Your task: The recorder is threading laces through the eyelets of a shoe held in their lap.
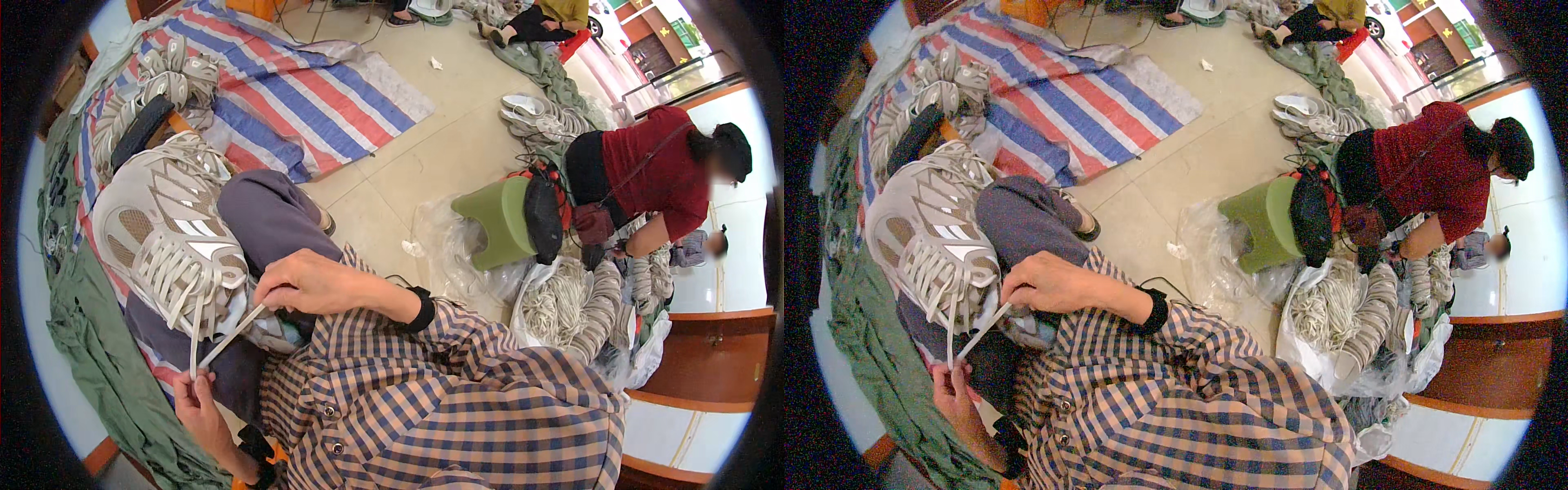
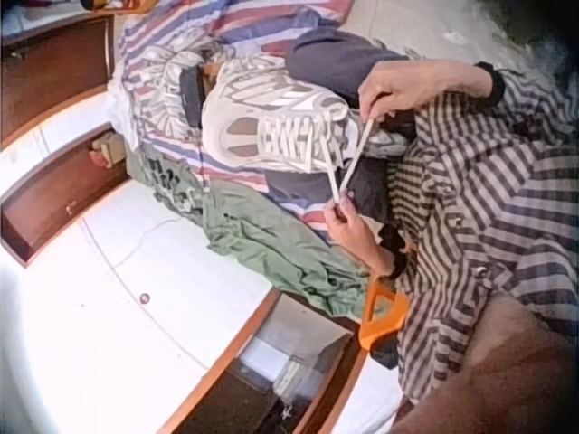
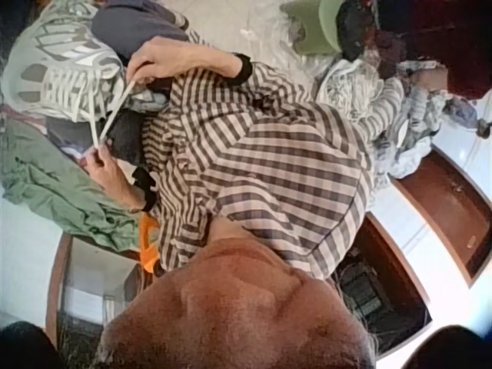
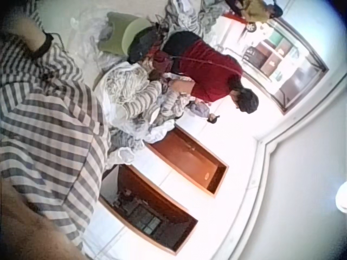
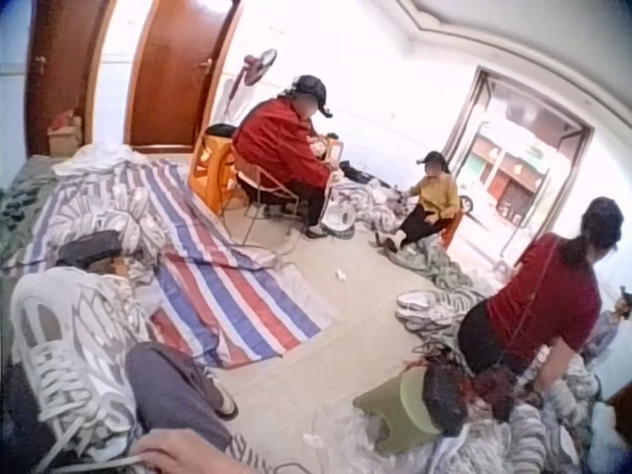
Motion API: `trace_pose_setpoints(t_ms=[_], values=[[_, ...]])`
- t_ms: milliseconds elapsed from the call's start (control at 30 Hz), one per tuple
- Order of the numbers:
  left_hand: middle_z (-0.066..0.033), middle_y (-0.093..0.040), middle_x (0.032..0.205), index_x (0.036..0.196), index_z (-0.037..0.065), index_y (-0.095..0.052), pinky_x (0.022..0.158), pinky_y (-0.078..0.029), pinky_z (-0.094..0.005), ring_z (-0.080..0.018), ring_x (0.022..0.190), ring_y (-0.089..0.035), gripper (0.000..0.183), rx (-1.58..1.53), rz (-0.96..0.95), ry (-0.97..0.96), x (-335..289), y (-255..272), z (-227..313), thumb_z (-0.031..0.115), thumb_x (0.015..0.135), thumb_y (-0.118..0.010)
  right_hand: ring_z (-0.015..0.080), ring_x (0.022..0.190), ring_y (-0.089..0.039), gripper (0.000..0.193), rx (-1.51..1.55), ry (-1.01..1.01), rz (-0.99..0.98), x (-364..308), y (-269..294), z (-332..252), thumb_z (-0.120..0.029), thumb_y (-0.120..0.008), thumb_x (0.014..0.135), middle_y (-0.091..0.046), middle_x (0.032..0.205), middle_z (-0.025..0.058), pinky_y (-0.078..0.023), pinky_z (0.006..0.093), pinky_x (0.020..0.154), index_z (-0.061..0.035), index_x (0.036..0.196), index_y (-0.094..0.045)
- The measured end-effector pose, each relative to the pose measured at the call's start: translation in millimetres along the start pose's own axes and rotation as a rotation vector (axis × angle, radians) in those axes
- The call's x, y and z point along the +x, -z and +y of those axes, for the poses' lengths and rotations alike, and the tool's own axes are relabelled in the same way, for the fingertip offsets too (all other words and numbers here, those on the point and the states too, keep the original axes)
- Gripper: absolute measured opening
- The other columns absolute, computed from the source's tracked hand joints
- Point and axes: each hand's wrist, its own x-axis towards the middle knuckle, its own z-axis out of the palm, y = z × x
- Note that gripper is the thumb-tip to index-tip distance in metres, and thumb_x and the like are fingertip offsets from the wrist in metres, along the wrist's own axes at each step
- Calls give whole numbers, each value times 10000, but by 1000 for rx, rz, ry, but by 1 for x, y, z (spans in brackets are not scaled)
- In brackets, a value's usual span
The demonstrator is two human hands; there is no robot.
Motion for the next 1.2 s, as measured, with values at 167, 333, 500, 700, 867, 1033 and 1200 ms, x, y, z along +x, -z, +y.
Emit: trace_pose_setpoints(t_ms=[167,333,500,700,867,1033,1200], values=[[-79,-597,1147,1169,-5,-540,722,-464,-218,-96,785,-562,235,-80,274,-166,-7,-17,10,23,936,-526,273,726,-653,105,-23,52,12,2,-31,-1,-108,-623,849,-662,789,125,-485,357,658,-34,923,-635],[-110,-620,1059,1081,-15,-552,667,-472,-221,-104,706,-570,161,-192,4,-259,-20,-59,38,-13,922,-529,307,705,-631,116,-49,79,-61,-1,-45,-8,-103,-637,840,-635,748,109,-461,390,617,-40,913,-572],[-86,-638,903,1035,-30,-546,718,-487,-242,-121,802,-616,114,-84,-205,-68,-22,-65,41,-2,925,-545,328,711,-630,130,-39,119,-33,-3,-51,-9,-109,-657,832,-634,756,112,-461,390,604,-51,911,-572],[-95,-644,864,1012,-8,-594,734,-492,-280,-158,795,-625,117,178,-188,-150,-16,-62,33,17,898,-585,328,783,-642,111,-117,80,-49,0,-57,-4,-141,-637,860,-652,837,119,-492,380,654,-67,930,-597],[-137,-644,884,957,-8,-642,686,-501,-307,-230,742,-647,119,206,-103,-326,-12,-65,19,15,842,-622,226,775,-665,179,-118,71,1,0,-48,-13,-77,-618,885,-666,907,109,-516,309,700,-41,1058,-644],[-111,-582,768,922,45,-652,591,-454,-337,-266,655,-586,86,133,4,-303,-13,-61,19,65,839,-644,135,726,-630,353,122,-182,-10,2,-52,-23,-38,-585,912,-657,868,81,-508,268,692,-54,1263,-545],[-113,-602,772,939,36,-647,566,-437,-304,-232,620,-575,91,92,119,-383,-1,-49,29,50,849,-636,128,717,-623,459,153,-156,-38,11,-54,-31,-21,-567,921,-664,876,81,-512,272,681,-49,1366,-455]])
